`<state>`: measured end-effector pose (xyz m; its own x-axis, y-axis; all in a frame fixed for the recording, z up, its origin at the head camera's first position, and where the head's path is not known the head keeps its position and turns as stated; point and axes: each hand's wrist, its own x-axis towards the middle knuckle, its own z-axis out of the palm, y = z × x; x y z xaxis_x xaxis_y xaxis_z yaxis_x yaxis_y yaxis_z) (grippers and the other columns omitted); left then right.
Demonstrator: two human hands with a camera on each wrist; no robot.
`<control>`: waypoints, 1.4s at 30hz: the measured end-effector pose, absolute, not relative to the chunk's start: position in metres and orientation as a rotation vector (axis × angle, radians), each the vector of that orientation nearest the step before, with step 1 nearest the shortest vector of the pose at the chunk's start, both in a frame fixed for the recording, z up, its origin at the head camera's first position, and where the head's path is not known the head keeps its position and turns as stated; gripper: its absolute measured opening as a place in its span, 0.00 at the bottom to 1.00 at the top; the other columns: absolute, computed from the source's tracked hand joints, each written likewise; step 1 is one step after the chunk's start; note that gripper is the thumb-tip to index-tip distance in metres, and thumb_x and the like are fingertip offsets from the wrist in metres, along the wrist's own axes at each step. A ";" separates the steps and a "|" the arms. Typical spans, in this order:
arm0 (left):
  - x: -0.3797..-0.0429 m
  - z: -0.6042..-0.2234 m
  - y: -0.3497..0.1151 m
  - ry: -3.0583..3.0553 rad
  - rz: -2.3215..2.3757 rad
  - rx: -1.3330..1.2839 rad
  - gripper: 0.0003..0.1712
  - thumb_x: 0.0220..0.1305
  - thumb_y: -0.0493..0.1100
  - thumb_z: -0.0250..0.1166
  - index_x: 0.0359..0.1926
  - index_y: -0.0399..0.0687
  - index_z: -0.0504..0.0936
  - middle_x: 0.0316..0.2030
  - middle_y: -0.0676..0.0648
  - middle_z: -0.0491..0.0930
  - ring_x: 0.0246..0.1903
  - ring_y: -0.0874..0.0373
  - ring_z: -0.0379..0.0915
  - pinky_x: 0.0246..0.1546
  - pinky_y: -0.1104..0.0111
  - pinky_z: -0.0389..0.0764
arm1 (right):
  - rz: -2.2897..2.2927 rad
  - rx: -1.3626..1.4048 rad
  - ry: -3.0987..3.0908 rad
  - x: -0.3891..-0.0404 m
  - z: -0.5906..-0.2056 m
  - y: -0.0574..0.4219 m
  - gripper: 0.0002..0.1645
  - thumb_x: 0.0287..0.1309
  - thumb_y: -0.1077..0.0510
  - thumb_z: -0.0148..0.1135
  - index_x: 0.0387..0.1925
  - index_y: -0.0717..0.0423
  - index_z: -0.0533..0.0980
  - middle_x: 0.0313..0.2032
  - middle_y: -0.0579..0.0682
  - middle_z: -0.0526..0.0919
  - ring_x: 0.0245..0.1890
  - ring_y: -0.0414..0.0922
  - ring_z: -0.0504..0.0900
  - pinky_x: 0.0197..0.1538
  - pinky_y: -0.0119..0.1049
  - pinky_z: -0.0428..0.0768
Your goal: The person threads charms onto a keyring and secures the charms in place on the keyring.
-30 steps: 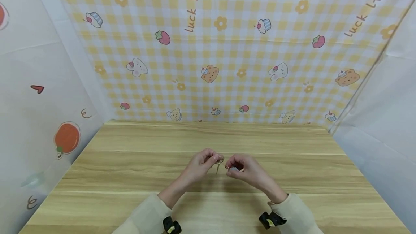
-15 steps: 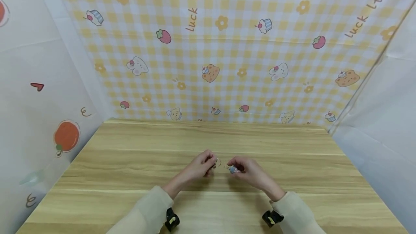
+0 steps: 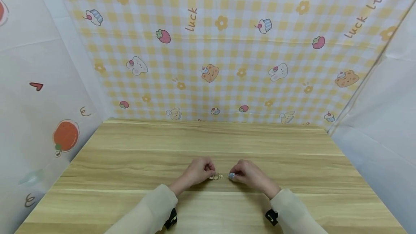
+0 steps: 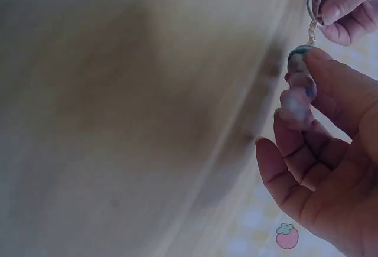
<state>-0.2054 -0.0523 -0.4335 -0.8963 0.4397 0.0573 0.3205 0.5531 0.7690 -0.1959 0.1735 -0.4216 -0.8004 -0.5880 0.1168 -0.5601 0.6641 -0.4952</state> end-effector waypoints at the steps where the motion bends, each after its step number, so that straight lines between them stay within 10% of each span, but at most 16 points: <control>1: -0.205 -0.434 -0.052 2.650 1.255 0.644 0.06 0.56 0.36 0.67 0.24 0.43 0.78 0.20 0.54 0.75 0.21 0.67 0.65 0.21 0.77 0.67 | -0.803 -0.991 2.823 -0.196 -0.422 0.174 0.04 0.53 0.62 0.66 0.32 0.57 0.84 0.29 0.45 0.81 0.29 0.35 0.74 0.32 0.27 0.72; 21: -0.203 -0.436 -0.061 2.797 1.109 0.602 0.06 0.53 0.37 0.68 0.26 0.46 0.79 0.23 0.54 0.76 0.24 0.66 0.67 0.26 0.74 0.70 | -0.722 -1.108 2.929 -0.196 -0.428 0.179 0.11 0.55 0.67 0.62 0.41 0.62 0.81 0.35 0.52 0.83 0.36 0.45 0.77 0.39 0.36 0.77; 33: -0.206 -0.439 -0.075 2.847 1.045 0.575 0.05 0.55 0.38 0.68 0.30 0.44 0.79 0.26 0.53 0.74 0.27 0.62 0.66 0.28 0.72 0.70 | -0.749 -0.734 3.119 -0.184 -0.426 0.210 0.13 0.58 0.68 0.58 0.45 0.66 0.79 0.37 0.57 0.80 0.36 0.48 0.77 0.38 0.40 0.77; 42: -0.211 -0.427 -0.109 3.144 0.916 0.446 0.21 0.58 0.44 0.66 0.50 0.40 0.77 0.47 0.38 0.76 0.46 0.45 0.71 0.43 0.54 0.76 | -0.706 -0.515 3.367 -0.184 -0.418 0.243 0.23 0.56 0.66 0.62 0.52 0.75 0.71 0.47 0.77 0.72 0.48 0.68 0.72 0.48 0.60 0.73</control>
